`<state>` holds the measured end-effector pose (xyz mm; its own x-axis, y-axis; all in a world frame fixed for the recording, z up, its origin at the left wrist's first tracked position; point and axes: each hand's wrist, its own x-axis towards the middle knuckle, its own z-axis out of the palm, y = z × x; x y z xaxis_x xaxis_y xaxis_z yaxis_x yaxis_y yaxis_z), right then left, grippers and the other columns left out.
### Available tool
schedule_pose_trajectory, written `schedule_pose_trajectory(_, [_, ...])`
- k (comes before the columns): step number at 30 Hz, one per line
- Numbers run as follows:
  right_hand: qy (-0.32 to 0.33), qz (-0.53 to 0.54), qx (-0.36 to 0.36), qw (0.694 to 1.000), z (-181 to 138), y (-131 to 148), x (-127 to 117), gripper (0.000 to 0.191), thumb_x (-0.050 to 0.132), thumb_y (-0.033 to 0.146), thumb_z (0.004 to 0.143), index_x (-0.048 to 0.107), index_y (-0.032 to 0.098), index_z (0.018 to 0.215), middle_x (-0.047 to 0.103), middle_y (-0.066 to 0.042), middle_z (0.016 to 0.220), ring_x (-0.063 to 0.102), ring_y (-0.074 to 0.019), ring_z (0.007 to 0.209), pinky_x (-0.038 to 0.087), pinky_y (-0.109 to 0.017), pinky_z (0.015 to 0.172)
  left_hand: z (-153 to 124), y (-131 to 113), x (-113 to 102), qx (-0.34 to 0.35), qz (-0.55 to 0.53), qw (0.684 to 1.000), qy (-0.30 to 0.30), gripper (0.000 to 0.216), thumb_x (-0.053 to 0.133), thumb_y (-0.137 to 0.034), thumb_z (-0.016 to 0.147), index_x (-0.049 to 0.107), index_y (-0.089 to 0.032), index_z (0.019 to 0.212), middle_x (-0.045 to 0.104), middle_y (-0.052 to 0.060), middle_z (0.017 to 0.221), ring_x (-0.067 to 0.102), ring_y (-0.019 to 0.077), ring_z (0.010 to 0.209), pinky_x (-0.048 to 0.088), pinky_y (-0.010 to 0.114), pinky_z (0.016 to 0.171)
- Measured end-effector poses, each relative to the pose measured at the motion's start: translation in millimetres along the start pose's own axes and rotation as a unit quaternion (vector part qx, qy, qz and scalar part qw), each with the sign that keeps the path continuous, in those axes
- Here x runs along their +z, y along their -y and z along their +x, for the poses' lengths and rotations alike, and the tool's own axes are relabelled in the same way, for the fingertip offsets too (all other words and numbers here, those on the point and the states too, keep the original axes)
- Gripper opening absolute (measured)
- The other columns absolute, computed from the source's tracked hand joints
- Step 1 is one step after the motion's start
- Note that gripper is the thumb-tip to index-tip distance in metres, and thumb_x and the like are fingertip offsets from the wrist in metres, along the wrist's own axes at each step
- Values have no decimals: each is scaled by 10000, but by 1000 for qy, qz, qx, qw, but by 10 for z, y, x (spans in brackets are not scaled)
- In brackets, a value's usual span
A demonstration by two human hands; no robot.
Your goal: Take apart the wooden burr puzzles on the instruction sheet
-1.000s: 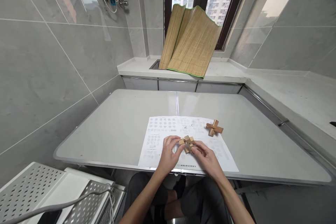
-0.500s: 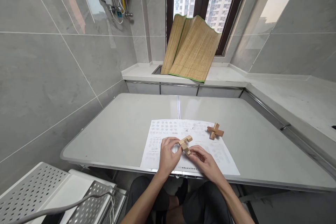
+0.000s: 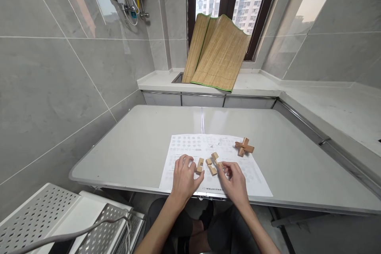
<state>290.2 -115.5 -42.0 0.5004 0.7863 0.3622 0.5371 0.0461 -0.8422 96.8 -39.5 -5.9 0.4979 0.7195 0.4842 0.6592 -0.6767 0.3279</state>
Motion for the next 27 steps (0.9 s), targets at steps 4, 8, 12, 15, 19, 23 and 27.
schedule_pose_trajectory(4, [-1,-22,-17,1000,-15,-13,38,361,565,556,987,679,213,998,603,-62,855,560,-231,734,497,-373,697,11,-26,4,16,-55,997,47,294,815,-355,806,556,-234,872,638,93,1097,603,332,1108,514,481,886])
schedule_pose_trajectory(8, [-1,-29,-22,999,-8,-7,57,303,573,513,978,659,224,1006,600,-57,863,563,-234,746,494,-374,714,73,-11,-6,13,-128,988,79,530,893,-404,736,562,-238,1115,631,102,1213,603,344,1173,526,483,934])
schedule_pose_trajectory(12, [19,-33,-25,999,3,25,53,239,581,450,975,657,225,1000,605,-53,868,581,-236,761,490,-375,741,209,-2,23,38,-185,973,136,802,940,-430,700,503,-262,1352,624,125,1348,596,361,1263,500,506,1035])
schedule_pose_trajectory(15, [34,-30,-22,999,11,51,46,218,602,437,969,661,228,991,616,-53,865,589,-243,781,488,-373,748,323,-7,67,34,-207,963,170,767,896,-444,752,514,-267,1393,661,114,1304,635,347,1211,523,483,996])
schedule_pose_trajectory(19, [61,-16,-15,998,23,69,35,244,574,458,996,667,241,938,655,-58,883,607,-251,812,483,-383,789,401,-20,149,25,-220,959,176,669,830,-382,809,545,-268,1403,684,94,1256,661,316,1154,543,452,962])
schedule_pose_trajectory(23, [77,2,3,997,26,72,17,281,533,479,1018,670,243,952,684,-63,908,625,-255,835,479,-382,801,385,-32,232,19,-225,961,160,563,806,-372,839,582,-257,1343,679,96,1248,649,308,1168,550,441,958])
schedule_pose_trajectory(27, [62,11,34,997,15,94,4,306,524,500,1020,663,230,1052,702,-76,951,635,-259,855,481,-375,786,381,101,232,8,-214,966,143,596,843,-392,812,581,-253,1329,673,97,1252,640,312,1177,545,448,980])
